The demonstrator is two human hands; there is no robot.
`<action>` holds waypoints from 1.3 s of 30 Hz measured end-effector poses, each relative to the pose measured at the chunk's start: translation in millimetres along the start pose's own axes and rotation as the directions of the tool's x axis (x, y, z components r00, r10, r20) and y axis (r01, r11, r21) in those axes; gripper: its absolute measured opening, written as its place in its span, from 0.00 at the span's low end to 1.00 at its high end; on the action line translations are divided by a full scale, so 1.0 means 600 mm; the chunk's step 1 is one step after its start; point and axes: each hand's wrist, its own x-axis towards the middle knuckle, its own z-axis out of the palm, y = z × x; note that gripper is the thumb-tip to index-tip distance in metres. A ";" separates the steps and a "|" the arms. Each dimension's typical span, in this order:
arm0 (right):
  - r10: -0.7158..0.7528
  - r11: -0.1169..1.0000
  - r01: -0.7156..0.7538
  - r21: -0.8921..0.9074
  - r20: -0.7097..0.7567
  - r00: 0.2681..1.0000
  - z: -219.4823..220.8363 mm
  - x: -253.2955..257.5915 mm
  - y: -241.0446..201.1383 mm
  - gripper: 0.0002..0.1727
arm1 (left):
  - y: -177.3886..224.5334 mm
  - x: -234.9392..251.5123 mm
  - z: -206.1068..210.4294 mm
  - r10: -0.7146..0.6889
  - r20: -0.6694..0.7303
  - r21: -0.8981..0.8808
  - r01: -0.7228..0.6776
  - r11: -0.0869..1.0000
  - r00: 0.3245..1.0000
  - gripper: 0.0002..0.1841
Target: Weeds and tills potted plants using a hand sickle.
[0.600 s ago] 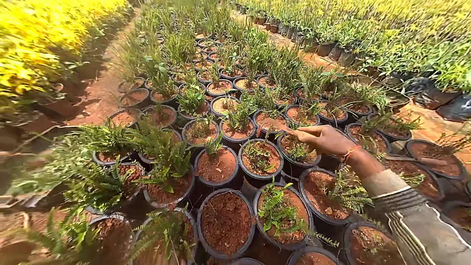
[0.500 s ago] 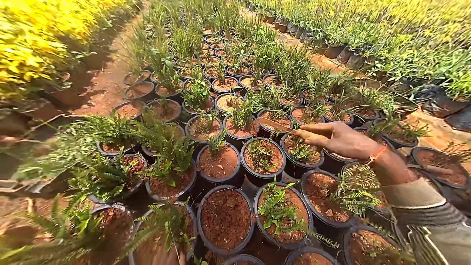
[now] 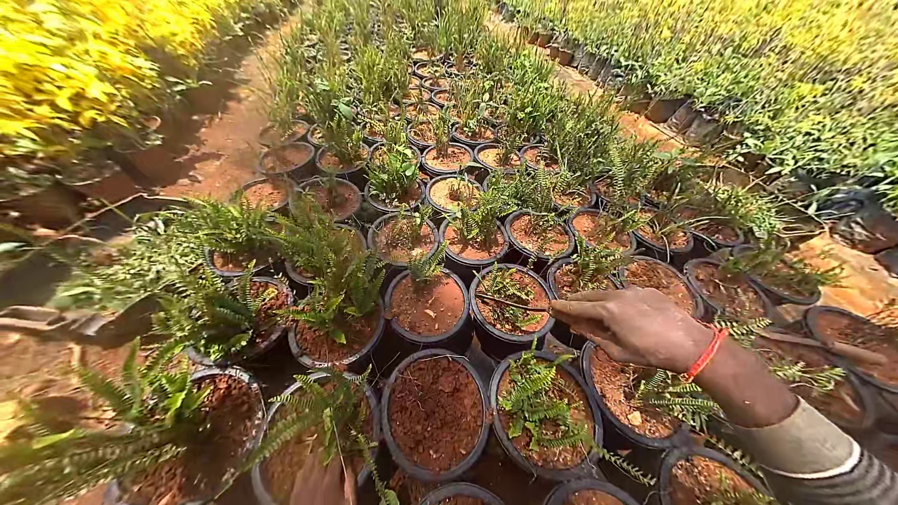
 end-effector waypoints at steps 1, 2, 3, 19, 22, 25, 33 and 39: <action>0.027 1.000 -0.027 -0.012 0.040 0.999 0.012 0.007 -0.006 0.25 | 0.000 0.000 0.000 0.003 -0.003 0.007 -0.003 1.000 1.000 0.24; 0.070 0.997 -0.068 -0.020 0.104 0.992 0.030 0.018 -0.013 0.24 | -0.002 0.002 0.001 0.007 0.001 0.024 -0.007 1.000 1.000 0.24; 0.112 0.994 -0.111 -0.017 0.164 0.980 0.057 0.033 -0.020 0.23 | -0.008 0.005 0.008 0.025 -0.017 0.042 -0.025 0.999 1.000 0.24; 0.246 0.957 -0.284 0.061 0.346 0.905 0.128 0.070 -0.036 0.25 | -0.074 0.031 0.120 0.064 -0.253 0.193 -0.014 0.981 0.965 0.26; 0.294 0.896 -0.387 0.219 0.362 0.884 0.090 0.071 -0.016 0.23 | -0.052 0.030 0.102 0.114 -0.410 0.138 -0.062 0.988 0.905 0.25; 0.325 0.890 -0.378 0.255 0.226 0.918 0.039 0.053 -0.003 0.22 | -0.006 0.005 0.001 0.031 -0.011 0.044 -0.030 0.999 0.999 0.23; 0.395 0.860 -0.482 0.166 0.380 0.836 0.100 0.095 -0.062 0.23 | -0.026 0.013 0.034 0.048 -0.109 0.069 -0.040 0.997 0.993 0.24; 0.517 0.802 -0.538 0.260 0.149 0.843 0.041 0.078 -0.047 0.21 | 0.000 -0.001 -0.005 0.019 -0.021 0.024 -0.019 1.000 1.000 0.23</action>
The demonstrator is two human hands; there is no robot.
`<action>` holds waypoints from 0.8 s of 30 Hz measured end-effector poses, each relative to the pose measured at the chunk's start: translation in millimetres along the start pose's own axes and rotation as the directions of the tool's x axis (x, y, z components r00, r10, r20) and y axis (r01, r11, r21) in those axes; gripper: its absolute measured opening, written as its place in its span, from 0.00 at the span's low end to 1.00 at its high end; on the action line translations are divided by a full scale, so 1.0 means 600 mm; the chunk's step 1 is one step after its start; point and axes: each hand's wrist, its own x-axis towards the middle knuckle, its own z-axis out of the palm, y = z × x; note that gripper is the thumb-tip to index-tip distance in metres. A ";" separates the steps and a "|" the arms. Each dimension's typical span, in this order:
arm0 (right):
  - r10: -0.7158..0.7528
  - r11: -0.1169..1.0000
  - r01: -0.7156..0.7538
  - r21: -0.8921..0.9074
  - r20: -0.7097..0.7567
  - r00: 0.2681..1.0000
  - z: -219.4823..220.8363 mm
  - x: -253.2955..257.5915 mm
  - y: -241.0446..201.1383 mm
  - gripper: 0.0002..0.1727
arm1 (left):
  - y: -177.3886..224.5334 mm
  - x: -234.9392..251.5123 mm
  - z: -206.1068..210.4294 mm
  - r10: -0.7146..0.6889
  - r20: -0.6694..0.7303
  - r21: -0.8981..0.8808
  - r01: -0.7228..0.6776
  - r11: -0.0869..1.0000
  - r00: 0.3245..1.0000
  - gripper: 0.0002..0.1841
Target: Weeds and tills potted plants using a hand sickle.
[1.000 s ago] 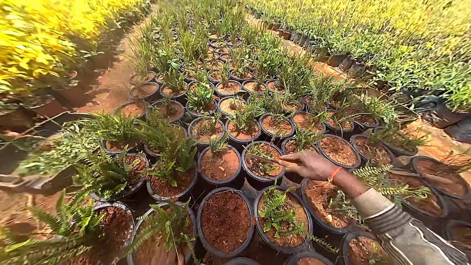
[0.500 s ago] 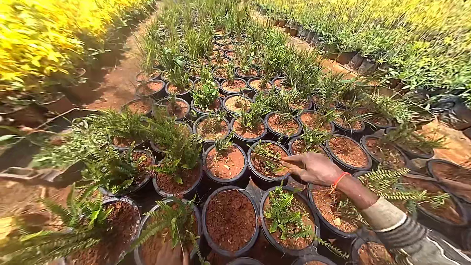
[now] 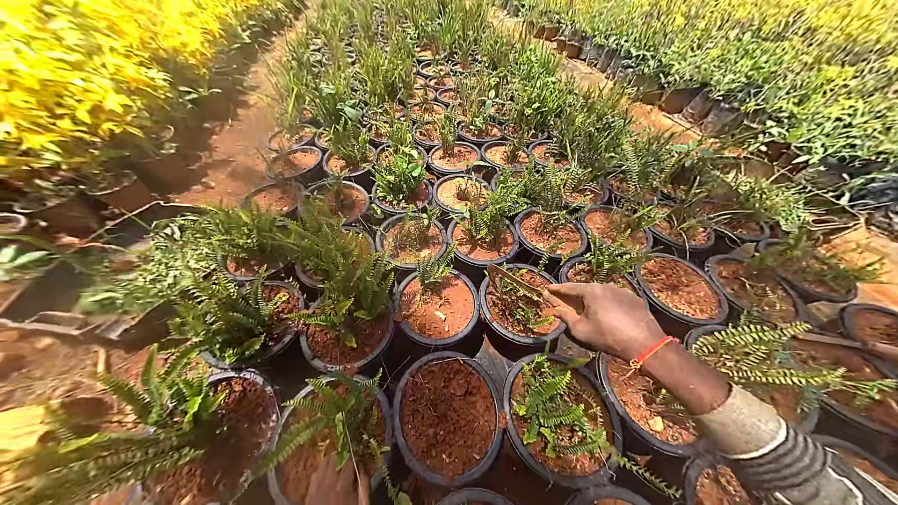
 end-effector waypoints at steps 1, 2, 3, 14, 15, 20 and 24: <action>0.012 0.998 -0.011 -0.054 0.021 1.000 0.016 0.004 -0.011 0.21 | -0.001 -0.001 0.001 0.004 -0.013 0.005 -0.004 1.000 1.000 0.22; 0.032 0.995 -0.025 -0.101 0.069 0.997 0.043 0.011 -0.022 0.21 | -0.003 -0.001 0.002 0.008 -0.023 0.003 -0.008 1.000 1.000 0.22; 0.061 0.990 -0.042 -0.137 0.134 0.989 0.073 0.017 -0.030 0.21 | -0.004 -0.002 0.002 0.005 -0.019 0.002 -0.005 1.000 1.000 0.22; -0.009 1.000 -0.001 0.021 0.497 0.868 0.212 -0.040 -0.034 0.34 | -0.003 -0.002 0.001 -0.005 0.008 0.017 0.005 1.000 1.000 0.23; 0.017 0.999 0.005 -0.043 0.492 0.871 0.207 -0.042 -0.041 0.35 | -0.003 -0.002 0.002 -0.007 0.012 0.016 0.006 1.000 1.000 0.23; 0.094 0.984 -0.012 -0.175 0.467 0.879 0.211 -0.050 -0.053 0.45 | -0.004 0.001 0.005 -0.017 -0.009 0.025 0.018 1.000 1.000 0.23; 0.051 0.999 -0.043 -0.030 0.424 0.904 0.213 -0.043 -0.038 0.33 | -0.003 0.005 0.003 -0.038 0.017 0.047 0.037 0.998 0.999 0.24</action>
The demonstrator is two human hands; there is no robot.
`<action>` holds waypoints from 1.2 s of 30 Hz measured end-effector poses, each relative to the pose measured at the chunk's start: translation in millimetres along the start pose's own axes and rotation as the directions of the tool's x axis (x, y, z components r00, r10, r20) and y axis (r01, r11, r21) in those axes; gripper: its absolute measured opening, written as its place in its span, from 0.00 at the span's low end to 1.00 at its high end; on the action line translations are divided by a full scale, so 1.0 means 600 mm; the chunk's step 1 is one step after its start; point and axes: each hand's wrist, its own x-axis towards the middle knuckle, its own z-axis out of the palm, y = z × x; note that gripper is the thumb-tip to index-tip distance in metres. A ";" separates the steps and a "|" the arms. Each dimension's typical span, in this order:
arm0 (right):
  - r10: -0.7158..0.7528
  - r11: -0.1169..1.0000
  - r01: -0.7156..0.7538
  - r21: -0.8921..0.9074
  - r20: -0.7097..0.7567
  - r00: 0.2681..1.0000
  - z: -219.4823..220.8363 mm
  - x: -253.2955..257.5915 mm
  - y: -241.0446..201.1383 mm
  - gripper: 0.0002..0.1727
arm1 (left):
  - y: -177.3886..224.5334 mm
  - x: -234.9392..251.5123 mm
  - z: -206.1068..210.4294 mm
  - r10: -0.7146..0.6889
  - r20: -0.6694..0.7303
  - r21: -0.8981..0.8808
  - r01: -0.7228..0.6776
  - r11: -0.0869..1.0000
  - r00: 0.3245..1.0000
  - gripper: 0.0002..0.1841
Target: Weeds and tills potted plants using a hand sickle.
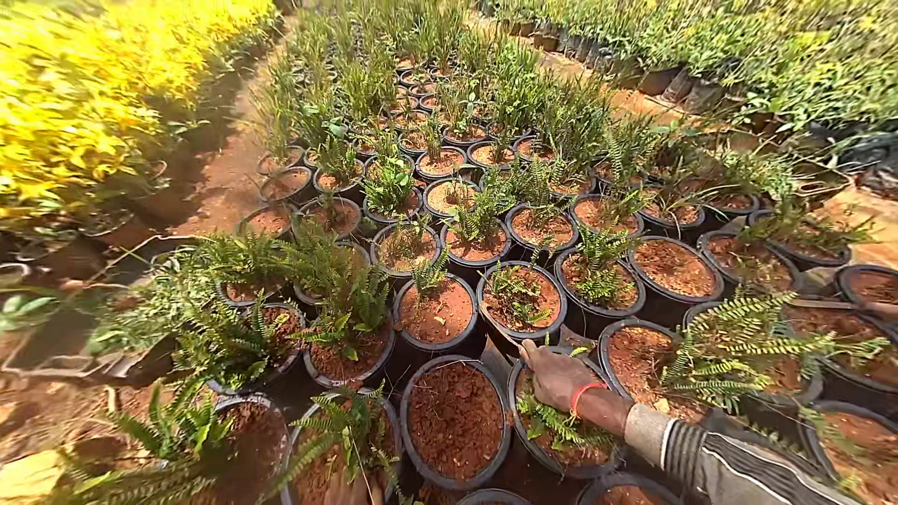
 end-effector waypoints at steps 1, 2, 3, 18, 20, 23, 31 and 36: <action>-0.003 0.995 0.005 0.098 -0.013 1.000 -0.007 0.002 0.006 0.30 | 0.000 0.001 0.000 0.004 -0.002 0.006 -0.004 1.000 1.000 0.25; 0.004 0.979 -0.001 0.203 -0.014 1.000 -0.016 0.003 0.009 0.31 | 0.000 0.003 0.001 0.010 -0.009 0.008 -0.010 1.000 1.000 0.25; 0.010 0.958 -0.007 0.285 -0.009 1.000 -0.024 0.002 0.008 0.32 | 0.000 0.002 0.001 0.018 -0.019 0.003 -0.018 1.000 1.000 0.24; 0.148 0.773 -0.054 0.633 -0.097 0.984 -0.050 0.069 -0.026 0.32 | 0.001 -0.002 0.000 -0.027 0.083 -0.003 0.028 1.000 0.996 0.25; 0.174 0.722 -0.069 0.688 -0.085 0.981 -0.051 0.089 -0.012 0.32 | 0.002 -0.013 0.000 -0.023 0.075 -0.006 0.024 1.000 0.997 0.25; 0.195 0.611 -0.103 0.785 -0.023 0.981 -0.067 0.116 -0.005 0.32 | 0.004 -0.008 -0.004 -0.025 0.091 -0.005 0.026 1.000 0.995 0.25; 0.027 0.600 -0.055 0.798 0.048 0.998 -0.024 0.066 0.020 0.37 | -0.001 -0.002 0.001 -0.019 0.048 -0.008 0.019 1.000 0.999 0.25; -0.033 0.583 -0.083 0.808 0.125 0.992 -0.053 0.009 0.050 0.32 | -0.002 0.008 0.017 -0.055 0.030 0.063 0.053 0.997 0.998 0.26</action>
